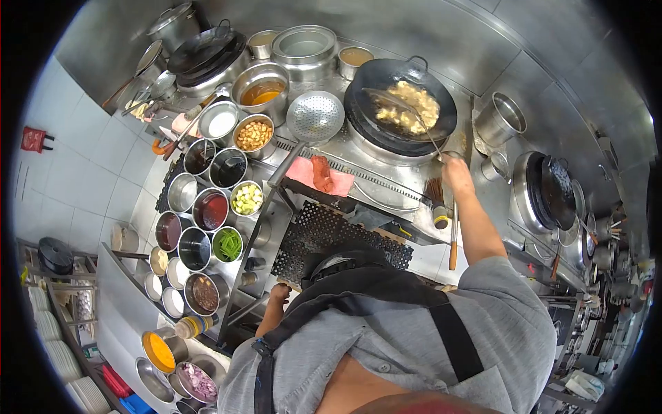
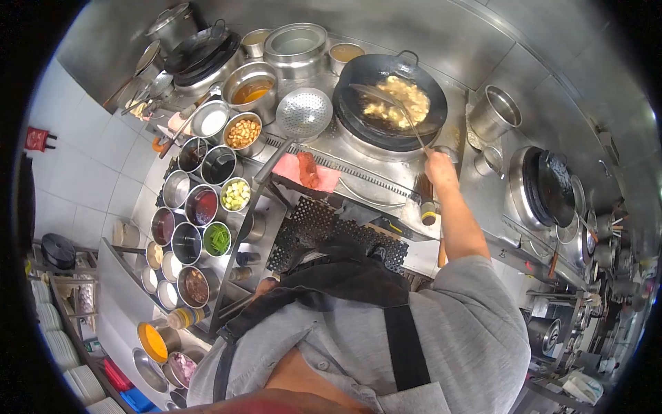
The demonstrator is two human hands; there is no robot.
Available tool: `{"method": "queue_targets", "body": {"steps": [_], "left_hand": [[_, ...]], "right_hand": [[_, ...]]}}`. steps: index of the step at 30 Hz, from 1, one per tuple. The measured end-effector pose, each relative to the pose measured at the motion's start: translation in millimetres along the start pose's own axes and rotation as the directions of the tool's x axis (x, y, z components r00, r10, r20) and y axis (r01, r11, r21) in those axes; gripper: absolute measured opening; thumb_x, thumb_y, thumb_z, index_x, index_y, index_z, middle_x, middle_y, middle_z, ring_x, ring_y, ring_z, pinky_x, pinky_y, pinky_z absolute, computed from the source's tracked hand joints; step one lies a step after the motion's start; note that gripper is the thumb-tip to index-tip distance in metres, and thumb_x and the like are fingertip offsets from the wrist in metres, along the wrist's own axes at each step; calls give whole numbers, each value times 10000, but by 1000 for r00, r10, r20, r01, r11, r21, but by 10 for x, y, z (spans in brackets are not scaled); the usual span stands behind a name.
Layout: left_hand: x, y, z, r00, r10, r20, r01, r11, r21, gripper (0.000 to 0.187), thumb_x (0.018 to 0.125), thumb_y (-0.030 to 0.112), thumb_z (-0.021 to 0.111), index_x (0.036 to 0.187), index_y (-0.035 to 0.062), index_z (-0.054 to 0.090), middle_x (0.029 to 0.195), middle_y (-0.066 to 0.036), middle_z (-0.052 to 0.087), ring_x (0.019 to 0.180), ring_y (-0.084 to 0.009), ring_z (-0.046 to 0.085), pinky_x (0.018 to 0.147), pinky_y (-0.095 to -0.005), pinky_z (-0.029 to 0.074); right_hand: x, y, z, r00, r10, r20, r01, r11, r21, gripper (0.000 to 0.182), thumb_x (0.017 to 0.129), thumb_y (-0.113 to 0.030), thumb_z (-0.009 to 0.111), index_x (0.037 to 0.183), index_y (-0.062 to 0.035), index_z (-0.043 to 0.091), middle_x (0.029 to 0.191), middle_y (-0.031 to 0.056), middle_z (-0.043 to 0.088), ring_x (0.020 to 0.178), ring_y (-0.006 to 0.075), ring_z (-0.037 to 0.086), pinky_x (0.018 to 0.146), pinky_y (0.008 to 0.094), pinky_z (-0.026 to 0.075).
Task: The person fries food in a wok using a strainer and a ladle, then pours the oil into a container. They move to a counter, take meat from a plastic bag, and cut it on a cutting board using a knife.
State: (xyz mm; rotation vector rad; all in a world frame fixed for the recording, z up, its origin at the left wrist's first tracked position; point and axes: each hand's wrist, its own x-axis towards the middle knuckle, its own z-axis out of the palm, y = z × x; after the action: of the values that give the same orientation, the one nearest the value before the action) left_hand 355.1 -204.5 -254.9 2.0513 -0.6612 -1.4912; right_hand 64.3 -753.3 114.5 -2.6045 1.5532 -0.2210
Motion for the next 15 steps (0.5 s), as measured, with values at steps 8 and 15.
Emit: {"method": "queue_targets", "body": {"steps": [8,15], "left_hand": [[286,-162,46,913,-409,-2,409,912,-39,129,791,142,559,839,41,623,710,-104,598,581,-211,581,479,-385,533],[13,458,-324,979,-202,-37,205,957,206,143,778,154,578,859,51,634,703,-76,565,592,-190,566,500,-388,543]], "right_hand": [[-587,402,-630,984,47,-174,-21,989,147,330,766,-101,526,1084,-41,592,890,267,599,895,410,581,792,458,452],[-273,518,-569,936,231,-264,-184,964,191,233,786,-115,520,986,-8,579,866,291,587,888,452,552,785,508,434]]}}
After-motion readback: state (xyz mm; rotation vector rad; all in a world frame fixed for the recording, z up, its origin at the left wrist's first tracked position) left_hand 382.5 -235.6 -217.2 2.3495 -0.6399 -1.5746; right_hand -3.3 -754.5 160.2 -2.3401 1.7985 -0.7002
